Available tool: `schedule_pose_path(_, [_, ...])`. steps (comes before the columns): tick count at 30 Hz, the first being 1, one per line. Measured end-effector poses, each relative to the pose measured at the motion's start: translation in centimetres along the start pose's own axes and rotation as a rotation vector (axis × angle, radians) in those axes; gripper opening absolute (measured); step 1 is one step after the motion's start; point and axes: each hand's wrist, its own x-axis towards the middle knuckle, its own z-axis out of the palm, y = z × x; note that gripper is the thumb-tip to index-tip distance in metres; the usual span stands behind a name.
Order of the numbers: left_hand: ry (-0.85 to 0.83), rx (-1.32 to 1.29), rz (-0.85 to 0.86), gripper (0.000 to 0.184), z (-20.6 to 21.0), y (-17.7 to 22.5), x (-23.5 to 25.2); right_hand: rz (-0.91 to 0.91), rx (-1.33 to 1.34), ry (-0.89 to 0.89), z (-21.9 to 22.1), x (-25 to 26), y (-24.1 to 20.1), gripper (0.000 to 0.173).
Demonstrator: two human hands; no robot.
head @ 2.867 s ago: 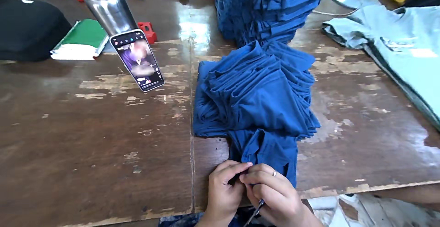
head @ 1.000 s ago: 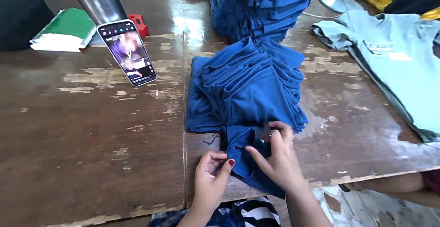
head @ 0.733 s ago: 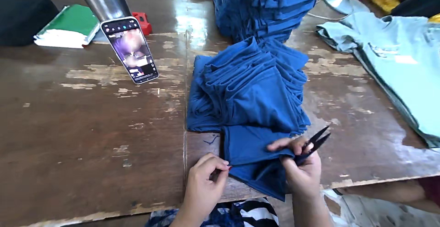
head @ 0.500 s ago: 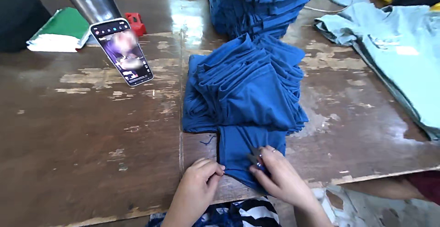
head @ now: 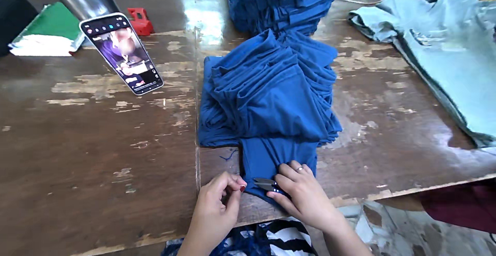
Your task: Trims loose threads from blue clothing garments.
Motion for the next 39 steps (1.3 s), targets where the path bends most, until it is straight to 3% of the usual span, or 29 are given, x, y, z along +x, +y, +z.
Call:
schedule_pose_path(9, [-0.039, -0.043, 0.028, 0.006, -0.3, 0.0, -0.1, 0.034, -0.049, -0.004, 0.0, 0.4, -0.6, 0.053])
schedule_pose_path(11, [-0.19, -0.115, 0.04, 0.004, -1.3, 0.3, -0.3, 0.034, -0.016, -0.007, 0.0, 0.2, -0.5, 0.053])
schedule_pose_path(14, [-0.608, -0.219, 0.066, 0.036, -2.9, 1.0, 0.1, 0.045, 0.121, -0.003, -0.2, -0.1, 0.1, 0.054])
schedule_pose_path(15, [-0.656, -0.188, 0.101, 0.038, -2.9, 1.2, 0.3, 0.047, 0.166, -0.001, -0.3, -0.2, 0.3, 0.054])
schedule_pose_path(18, [-0.369, 0.142, 0.247, 0.02, -1.5, 1.3, 0.7, 0.058, 0.255, -0.003, -0.4, -0.3, 0.6, 0.054])
schedule_pose_path(20, [-0.192, 0.426, 0.292, 0.02, -0.6, 1.0, 1.5, 0.064, 0.269, -0.002, -0.4, -0.3, 0.6, 0.054])
schedule_pose_path(23, [-0.156, 0.693, 0.289, 0.024, 0.2, 0.7, 2.2, 0.071, 0.274, 0.001, -0.4, -0.3, 0.7, 0.054])
schedule_pose_path(27, [-0.196, 0.843, 0.171, 0.021, 0.7, 1.4, 2.6, 0.07, 0.291, 0.053, -0.1, -0.5, 0.8, 0.054])
schedule_pose_path(33, [-0.309, 0.862, 0.075, 0.016, 1.4, 3.0, 3.7, 0.067, 0.291, 0.075, 0.1, -0.5, 0.7, 0.054])
schedule_pose_path(36, [-0.374, 0.659, -0.002, 0.018, 0.5, 2.3, 3.5, 0.063, 0.258, 0.078, 0.1, -0.7, 0.6, 0.055])
schedule_pose_path(39, [-0.296, 0.522, 0.042, 0.018, -0.6, 1.8, 2.6, 0.032, 0.176, 0.055, 0.1, -0.7, 0.3, 0.057])
